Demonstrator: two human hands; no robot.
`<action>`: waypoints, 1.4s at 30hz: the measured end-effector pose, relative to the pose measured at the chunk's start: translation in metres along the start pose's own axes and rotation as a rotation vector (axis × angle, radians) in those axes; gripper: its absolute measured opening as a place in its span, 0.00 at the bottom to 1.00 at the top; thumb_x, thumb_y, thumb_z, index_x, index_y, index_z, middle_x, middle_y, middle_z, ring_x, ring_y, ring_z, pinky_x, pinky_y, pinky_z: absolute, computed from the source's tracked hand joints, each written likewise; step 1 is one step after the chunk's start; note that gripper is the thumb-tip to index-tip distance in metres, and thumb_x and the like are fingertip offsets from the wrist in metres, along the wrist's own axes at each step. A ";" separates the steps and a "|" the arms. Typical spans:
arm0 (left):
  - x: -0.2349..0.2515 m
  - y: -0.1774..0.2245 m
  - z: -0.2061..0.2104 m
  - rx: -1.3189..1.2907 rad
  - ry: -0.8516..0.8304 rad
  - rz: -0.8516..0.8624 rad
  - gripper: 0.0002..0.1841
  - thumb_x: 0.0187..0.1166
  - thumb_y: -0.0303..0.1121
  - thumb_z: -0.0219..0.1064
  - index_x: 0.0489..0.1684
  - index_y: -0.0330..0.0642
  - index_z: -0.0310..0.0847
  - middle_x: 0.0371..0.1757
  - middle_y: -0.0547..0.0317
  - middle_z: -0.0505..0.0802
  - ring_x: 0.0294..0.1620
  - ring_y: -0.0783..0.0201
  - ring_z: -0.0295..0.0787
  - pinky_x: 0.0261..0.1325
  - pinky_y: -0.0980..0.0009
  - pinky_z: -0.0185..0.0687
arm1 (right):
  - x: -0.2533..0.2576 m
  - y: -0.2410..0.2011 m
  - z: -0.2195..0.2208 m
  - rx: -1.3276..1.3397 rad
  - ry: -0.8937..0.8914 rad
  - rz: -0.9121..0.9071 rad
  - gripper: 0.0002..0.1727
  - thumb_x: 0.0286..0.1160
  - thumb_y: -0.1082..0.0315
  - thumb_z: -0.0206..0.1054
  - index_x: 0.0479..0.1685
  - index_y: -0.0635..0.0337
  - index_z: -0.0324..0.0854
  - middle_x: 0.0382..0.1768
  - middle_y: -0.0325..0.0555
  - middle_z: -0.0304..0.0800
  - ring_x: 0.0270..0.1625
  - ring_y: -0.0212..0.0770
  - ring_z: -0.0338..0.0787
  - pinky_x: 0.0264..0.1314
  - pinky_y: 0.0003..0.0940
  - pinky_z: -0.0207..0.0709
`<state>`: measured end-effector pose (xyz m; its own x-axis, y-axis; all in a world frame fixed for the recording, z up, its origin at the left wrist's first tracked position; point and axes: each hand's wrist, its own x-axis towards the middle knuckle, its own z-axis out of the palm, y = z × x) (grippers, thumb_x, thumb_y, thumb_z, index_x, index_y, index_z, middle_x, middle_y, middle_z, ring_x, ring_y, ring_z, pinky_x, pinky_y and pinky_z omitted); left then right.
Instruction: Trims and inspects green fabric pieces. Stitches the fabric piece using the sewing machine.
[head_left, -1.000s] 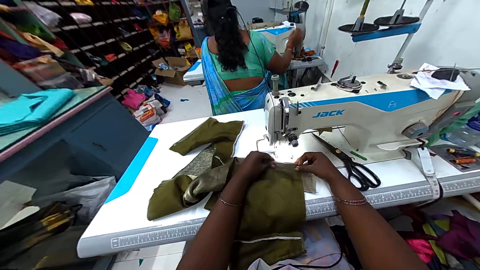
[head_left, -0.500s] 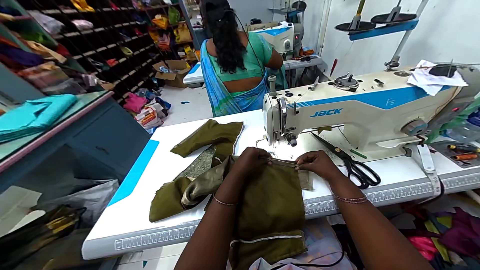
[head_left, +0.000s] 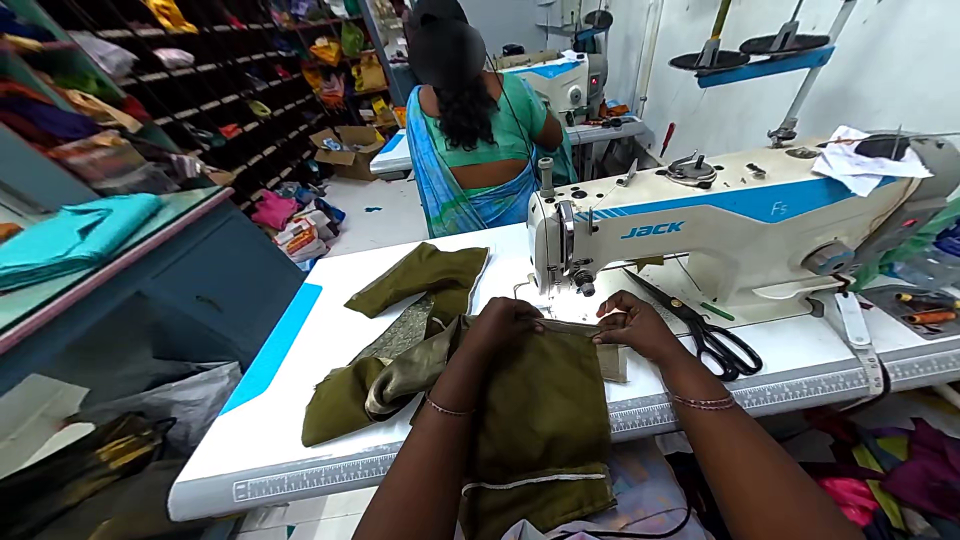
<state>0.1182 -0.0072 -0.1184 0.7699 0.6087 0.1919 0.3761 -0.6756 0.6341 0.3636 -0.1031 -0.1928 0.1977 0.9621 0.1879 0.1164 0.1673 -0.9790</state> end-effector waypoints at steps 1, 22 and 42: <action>0.002 -0.005 0.001 -0.005 -0.003 0.009 0.06 0.75 0.22 0.75 0.45 0.32 0.93 0.41 0.44 0.96 0.42 0.56 0.92 0.52 0.56 0.85 | 0.000 -0.002 0.000 0.018 -0.018 0.020 0.31 0.43 0.93 0.80 0.45 0.61 0.70 0.49 0.46 0.86 0.38 0.35 0.92 0.42 0.33 0.90; 0.019 -0.038 0.017 0.001 -0.041 0.066 0.10 0.86 0.29 0.66 0.47 0.30 0.92 0.44 0.43 0.96 0.48 0.54 0.93 0.61 0.54 0.84 | 0.003 0.004 -0.001 -0.194 0.009 0.026 0.02 0.73 0.79 0.73 0.39 0.67 0.90 0.31 0.39 0.92 0.32 0.22 0.85 0.42 0.20 0.80; 0.063 -0.049 0.040 -0.038 -0.059 -0.479 0.14 0.73 0.35 0.79 0.44 0.30 0.90 0.46 0.40 0.94 0.52 0.45 0.90 0.62 0.43 0.80 | 0.045 0.009 -0.002 -0.511 0.057 0.155 0.04 0.74 0.73 0.75 0.40 0.65 0.92 0.35 0.50 0.93 0.38 0.41 0.88 0.49 0.45 0.80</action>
<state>0.1684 0.0476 -0.1677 0.5431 0.8222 -0.1703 0.6773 -0.3091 0.6676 0.3754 -0.0586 -0.1934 0.3009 0.9516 0.0624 0.5382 -0.1154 -0.8349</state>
